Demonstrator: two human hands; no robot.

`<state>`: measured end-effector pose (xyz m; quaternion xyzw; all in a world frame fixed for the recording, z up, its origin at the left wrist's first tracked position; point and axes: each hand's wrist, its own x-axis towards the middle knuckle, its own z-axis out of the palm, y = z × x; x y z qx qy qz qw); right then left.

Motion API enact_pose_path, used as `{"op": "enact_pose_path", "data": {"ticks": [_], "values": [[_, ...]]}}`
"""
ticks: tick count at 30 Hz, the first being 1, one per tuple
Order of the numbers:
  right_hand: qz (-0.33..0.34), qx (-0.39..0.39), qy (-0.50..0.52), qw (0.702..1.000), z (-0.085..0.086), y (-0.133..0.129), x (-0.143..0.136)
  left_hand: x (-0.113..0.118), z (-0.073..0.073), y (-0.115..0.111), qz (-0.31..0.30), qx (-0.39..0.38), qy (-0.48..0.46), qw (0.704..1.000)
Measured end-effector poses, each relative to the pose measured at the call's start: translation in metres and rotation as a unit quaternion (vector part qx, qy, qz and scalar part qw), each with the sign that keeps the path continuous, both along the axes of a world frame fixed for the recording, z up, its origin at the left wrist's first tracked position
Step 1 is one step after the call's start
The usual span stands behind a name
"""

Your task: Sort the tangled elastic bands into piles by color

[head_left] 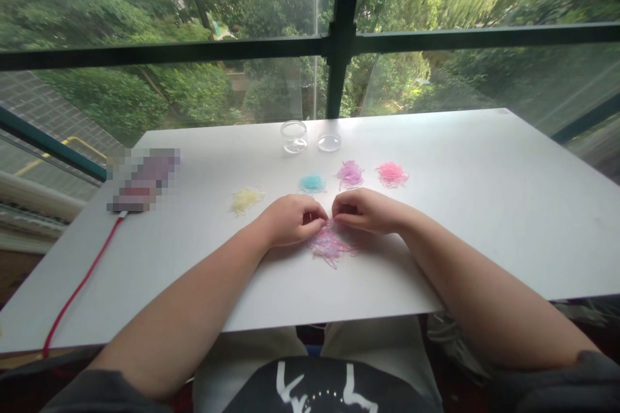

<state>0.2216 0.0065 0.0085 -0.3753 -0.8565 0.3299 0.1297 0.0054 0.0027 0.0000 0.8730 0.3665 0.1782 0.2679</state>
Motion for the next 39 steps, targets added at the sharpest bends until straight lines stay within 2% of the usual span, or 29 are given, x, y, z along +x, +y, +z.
{"op": "enact_pose_path", "data": {"ticks": [9, 17, 26, 36, 39], "values": [[-0.003, -0.029, 0.041, 0.999, 0.0011, 0.0002, 0.0004, 0.0009, 0.0000, -0.0015, -0.005, -0.009, -0.005, 1.000], [-0.009, -0.070, 0.081, 0.994, -0.0011, -0.0011, -0.0026, 0.0048, -0.0018, -0.0038, 0.005, -0.011, -0.067, 0.998], [-0.010, -0.098, 0.102, 0.990, -0.0007, -0.0007, -0.0004, 0.0034, -0.0010, -0.0032, 0.012, -0.018, -0.082, 0.996], [-0.012, -0.199, 0.161, 0.966, -0.0022, -0.0004, 0.0003, 0.0014, -0.0013, -0.0021, 0.018, -0.027, -0.079, 0.996], [-0.016, -0.209, 0.167, 0.963, -0.0013, -0.0006, 0.0001, 0.0007, -0.0013, -0.0018, 0.020, -0.025, -0.078, 0.996]]}}
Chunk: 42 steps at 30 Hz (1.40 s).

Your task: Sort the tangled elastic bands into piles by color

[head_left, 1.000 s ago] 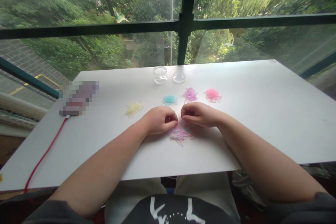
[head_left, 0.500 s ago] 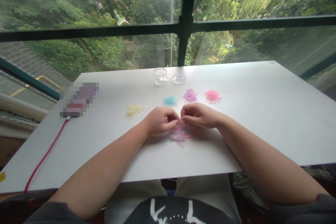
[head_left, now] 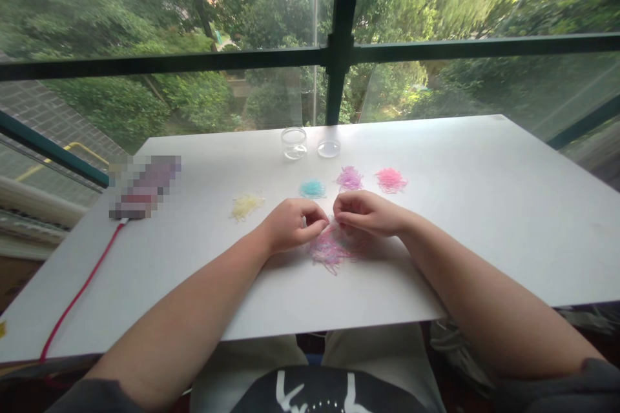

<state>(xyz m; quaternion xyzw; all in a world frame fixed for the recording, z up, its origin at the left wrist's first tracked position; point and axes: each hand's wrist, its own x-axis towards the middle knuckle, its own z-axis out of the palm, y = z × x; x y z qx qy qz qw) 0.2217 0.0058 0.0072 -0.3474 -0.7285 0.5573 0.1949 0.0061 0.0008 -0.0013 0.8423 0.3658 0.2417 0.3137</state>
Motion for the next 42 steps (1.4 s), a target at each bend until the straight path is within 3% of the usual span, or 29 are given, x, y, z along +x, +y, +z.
{"op": "enact_pose_path", "data": {"ticks": [9, 17, 29, 42], "values": [[-0.013, 0.014, -0.003, 1.000, 0.000, 0.002, 0.002, 0.000, -0.001, 0.001, 0.013, 0.020, -0.007, 1.000], [0.023, 0.143, -0.126, 0.981, 0.002, 0.002, 0.007, 0.000, 0.000, 0.001, 0.029, 0.043, -0.028, 0.998], [-0.039, 0.185, -0.034, 0.981, -0.004, -0.001, -0.005, 0.001, -0.002, 0.001, 0.024, 0.045, -0.031, 0.998], [-0.043, 0.197, -0.066, 0.977, -0.003, 0.001, -0.004, 0.000, 0.001, 0.001, 0.034, 0.046, -0.029, 0.998]]}}
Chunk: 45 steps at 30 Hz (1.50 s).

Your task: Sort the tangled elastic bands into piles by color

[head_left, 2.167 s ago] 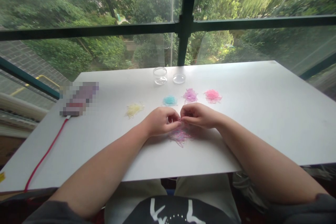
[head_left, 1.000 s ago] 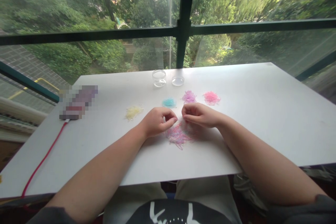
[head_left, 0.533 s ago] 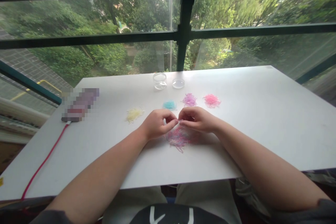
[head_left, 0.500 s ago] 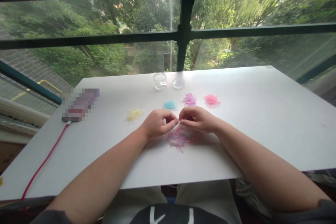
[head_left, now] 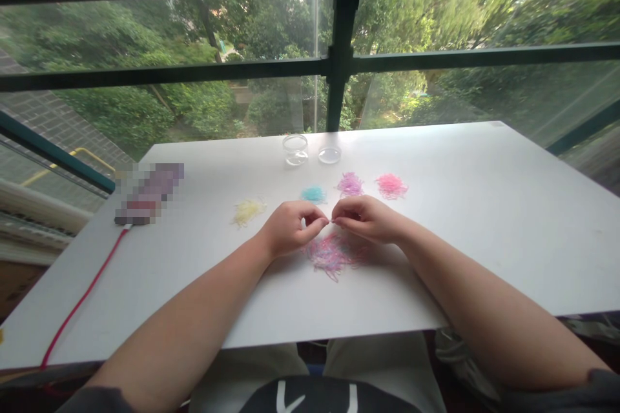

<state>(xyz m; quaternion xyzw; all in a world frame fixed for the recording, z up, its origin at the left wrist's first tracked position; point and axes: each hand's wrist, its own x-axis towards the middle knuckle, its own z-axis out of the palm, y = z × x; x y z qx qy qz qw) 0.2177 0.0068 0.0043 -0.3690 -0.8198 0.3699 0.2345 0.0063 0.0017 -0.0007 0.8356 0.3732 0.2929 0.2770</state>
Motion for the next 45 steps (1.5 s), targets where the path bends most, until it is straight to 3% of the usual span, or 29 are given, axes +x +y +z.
{"op": "enact_pose_path", "data": {"ticks": [10, 30, 45], "values": [[0.040, -0.030, 0.017, 0.999, 0.0012, -0.0006, 0.0023, 0.0007, 0.0003, -0.0002, 0.001, 0.005, 0.007, 1.000], [-0.010, -0.024, 0.004, 1.000, 0.0003, -0.0022, -0.0039, 0.0003, -0.0011, 0.0003, 0.002, -0.019, -0.001, 1.000], [-0.001, -0.022, -0.012, 1.000, 0.0004, 0.0012, 0.0041, 0.0006, -0.0011, -0.0005, 0.008, -0.014, 0.000, 1.000]]}}
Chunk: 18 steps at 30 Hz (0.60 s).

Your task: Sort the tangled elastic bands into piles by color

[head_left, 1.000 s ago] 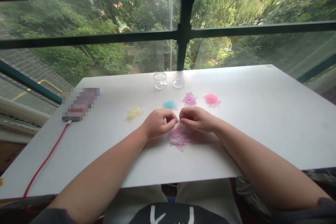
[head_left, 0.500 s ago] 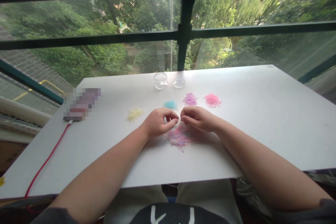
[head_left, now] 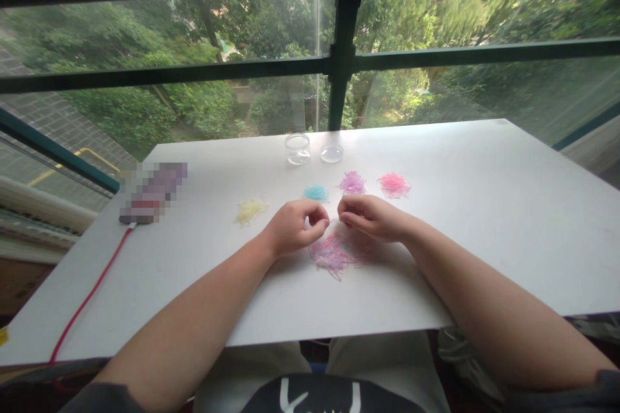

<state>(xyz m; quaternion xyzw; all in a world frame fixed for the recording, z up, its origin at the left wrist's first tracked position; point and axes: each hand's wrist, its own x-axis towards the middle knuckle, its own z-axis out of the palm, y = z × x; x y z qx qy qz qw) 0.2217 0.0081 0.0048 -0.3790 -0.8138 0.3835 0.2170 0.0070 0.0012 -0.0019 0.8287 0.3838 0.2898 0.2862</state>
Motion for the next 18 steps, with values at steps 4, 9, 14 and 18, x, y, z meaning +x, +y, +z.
{"op": "enact_pose_path", "data": {"ticks": [4, 9, 14, 18], "values": [[-0.011, -0.022, 0.048, 0.999, -0.001, 0.002, 0.003, -0.001, 0.000, 0.001, 0.013, 0.003, -0.009, 1.000], [0.031, -0.023, 0.056, 0.998, -0.002, -0.001, -0.005, 0.001, 0.000, 0.000, 0.000, -0.002, -0.008, 1.000], [0.025, -0.007, 0.047, 0.999, -0.002, -0.004, -0.008, 0.002, 0.000, -0.001, -0.010, -0.004, -0.008, 1.000], [0.038, 0.002, 0.044, 0.998, -0.001, -0.003, -0.006, 0.002, 0.000, -0.002, -0.014, -0.005, -0.002, 1.000]]}}
